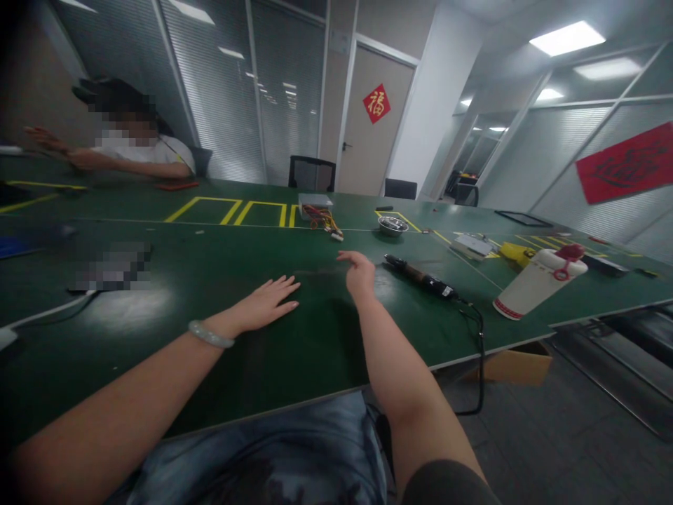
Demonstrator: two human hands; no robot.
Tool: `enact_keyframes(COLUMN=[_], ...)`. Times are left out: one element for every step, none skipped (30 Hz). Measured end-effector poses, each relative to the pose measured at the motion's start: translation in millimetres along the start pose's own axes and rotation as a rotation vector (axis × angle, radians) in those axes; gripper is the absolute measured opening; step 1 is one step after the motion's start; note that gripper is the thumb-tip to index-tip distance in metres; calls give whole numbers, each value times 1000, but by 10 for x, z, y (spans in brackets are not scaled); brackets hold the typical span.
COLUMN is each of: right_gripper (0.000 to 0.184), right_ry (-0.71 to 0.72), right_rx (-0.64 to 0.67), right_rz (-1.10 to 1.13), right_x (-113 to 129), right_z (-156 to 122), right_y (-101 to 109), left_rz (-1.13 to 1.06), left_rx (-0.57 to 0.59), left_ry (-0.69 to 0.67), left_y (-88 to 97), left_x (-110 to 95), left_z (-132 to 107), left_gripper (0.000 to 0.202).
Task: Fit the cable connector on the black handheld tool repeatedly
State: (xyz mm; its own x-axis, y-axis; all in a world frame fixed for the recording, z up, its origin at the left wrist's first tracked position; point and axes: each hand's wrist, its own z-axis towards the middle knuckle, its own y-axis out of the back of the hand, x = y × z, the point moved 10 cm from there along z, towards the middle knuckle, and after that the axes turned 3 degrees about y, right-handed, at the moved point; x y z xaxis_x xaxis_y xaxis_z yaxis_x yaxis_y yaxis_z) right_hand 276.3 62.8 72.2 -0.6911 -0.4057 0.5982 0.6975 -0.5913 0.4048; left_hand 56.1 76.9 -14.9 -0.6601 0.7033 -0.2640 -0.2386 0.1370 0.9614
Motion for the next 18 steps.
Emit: enact_keyframes(right_gripper=[45, 42, 40, 37, 34, 32, 30, 29, 29, 29, 30, 32, 34, 37, 40, 44, 50, 58], right_ry=[-87, -174, -252, -313, -355, -386, -413, -446, -479, -509, -529, -528, -499, -444, -373, -300, -243, -216], right_rx=[-39, -71, -101, -128, -152, -175, -199, -226, -255, -281, -307, -336, -367, -391, -401, -388, -352, -294], right_rz=[-61, -135, -214, -287, -344, -386, -423, -469, -517, -559, -602, -654, -714, -774, -830, -878, -915, -942], right_x=[-218, -426, -609, -758, -871, -956, -1021, -1072, -1109, -1137, -1151, -1143, -1112, -1065, -1015, -979, -973, -1008], right_z=[14, 9, -11, -42, -79, -122, -173, -234, -300, -363, -417, -452, -466, -457, -431, -394, -355, -318], right_y=[169, 349, 543, 745, 950, 1154, 1359, 1566, 1763, 1940, 2093, 2216, 2305, 2348, 2342, 2291, 2207, 2107], left_rz=[-7, -12, -16, -20, -22, -25, -27, -30, -33, -35, -37, -39, -40, -40, -40, -40, -40, -39], left_rx=[2, 3, 1, -1, -2, -2, -1, 1, 1, -1, -1, -1, -3, -5, -7, -8, -10, -12], left_ry=[-1, -1, -1, -3, -3, -3, -4, -6, -9, -11, -13, -13, -12, -10, -9, -6, -5, -5], left_y=[8, 17, 25, 32, 38, 42, 43, 45, 46, 49, 49, 48, 46, 44, 42, 38, 35, 32], left_x=[-4, -6, -9, -12, -14, -14, -15, -15, -15, -14, -12, -8, -2, 3, 8, 13, 17, 20], left_z=[-6, -11, -14, -15, -17, -17, -18, -19, -21, -22, -22, -22, -21, -19, -17, -14, -12, -10], left_gripper=[65, 65, 65, 65, 65, 65, 65, 66, 66, 66, 66, 66, 66, 66, 66, 66, 66, 66])
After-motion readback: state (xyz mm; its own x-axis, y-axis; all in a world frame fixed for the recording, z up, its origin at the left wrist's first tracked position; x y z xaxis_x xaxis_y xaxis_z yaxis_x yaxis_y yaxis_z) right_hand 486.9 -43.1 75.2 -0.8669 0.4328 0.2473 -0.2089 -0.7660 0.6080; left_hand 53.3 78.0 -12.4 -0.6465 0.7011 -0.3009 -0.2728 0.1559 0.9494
